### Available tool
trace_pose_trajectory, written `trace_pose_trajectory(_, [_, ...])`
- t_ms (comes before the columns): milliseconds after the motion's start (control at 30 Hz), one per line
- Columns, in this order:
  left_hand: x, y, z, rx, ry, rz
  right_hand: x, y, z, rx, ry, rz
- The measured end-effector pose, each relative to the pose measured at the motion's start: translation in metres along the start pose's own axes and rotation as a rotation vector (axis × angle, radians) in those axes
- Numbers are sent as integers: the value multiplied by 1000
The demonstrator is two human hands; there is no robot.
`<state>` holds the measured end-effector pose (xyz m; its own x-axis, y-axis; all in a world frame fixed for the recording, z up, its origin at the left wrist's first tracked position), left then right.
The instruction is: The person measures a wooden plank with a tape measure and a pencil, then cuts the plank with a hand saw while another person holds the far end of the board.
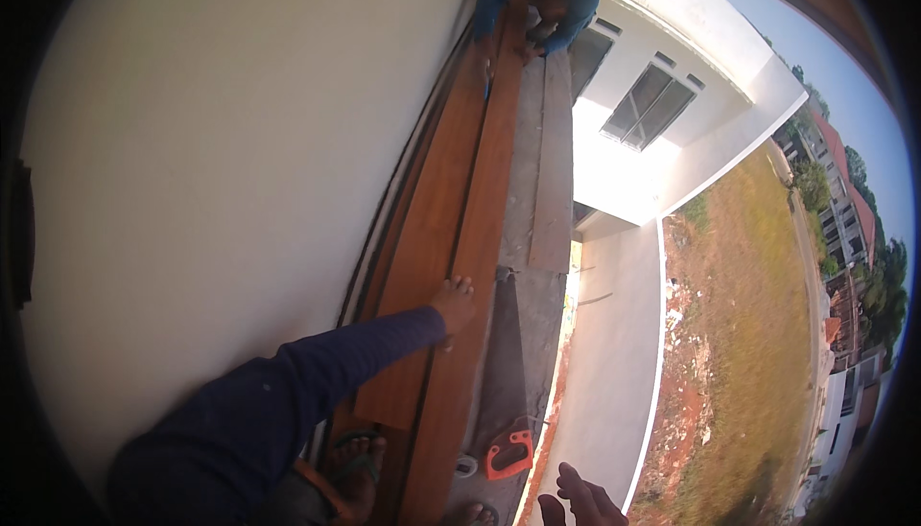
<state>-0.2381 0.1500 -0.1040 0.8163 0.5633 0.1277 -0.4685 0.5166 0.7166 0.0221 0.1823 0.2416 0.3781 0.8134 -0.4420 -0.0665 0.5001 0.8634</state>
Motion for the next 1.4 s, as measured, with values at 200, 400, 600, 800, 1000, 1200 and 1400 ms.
trace_pose_trajectory(200, [-3,-2,-1,36,19,6,-8,0,-5,-19,4,-21])
trace_pose_trajectory(400, [-4,-2,-4,20,27,3,-13,-1,-9,-22,28,-24])
trace_pose_trajectory(600, [-3,-2,-5,-9,27,-5,-12,-3,-11,-63,-10,-35])
trace_pose_trajectory(800, [-7,-4,-8,44,44,12,-14,-4,-15,-58,3,-48])
trace_pose_trajectory(1000, [-4,-2,-7,-25,15,14,-12,-5,-14,-40,17,-28])
trace_pose_trajectory(1200, [-3,-1,-2,-47,2,34,-16,-4,-14,-42,30,-37])
trace_pose_trajectory(1400, [-1,0,-5,-54,1,12,-19,-3,-14,-47,27,-33])
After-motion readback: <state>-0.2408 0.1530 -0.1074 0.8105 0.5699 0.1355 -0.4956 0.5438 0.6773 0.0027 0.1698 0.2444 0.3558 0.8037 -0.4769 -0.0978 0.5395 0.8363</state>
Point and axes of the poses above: each hand's wrist, its own z-axis away from the middle knuckle, its own y-axis out of the back of the hand, x = y × z, the point moved 10 cm from there along -z, towards the middle knuckle, and after that the axes turned 15 degrees about -x, right-handed, at the moved point
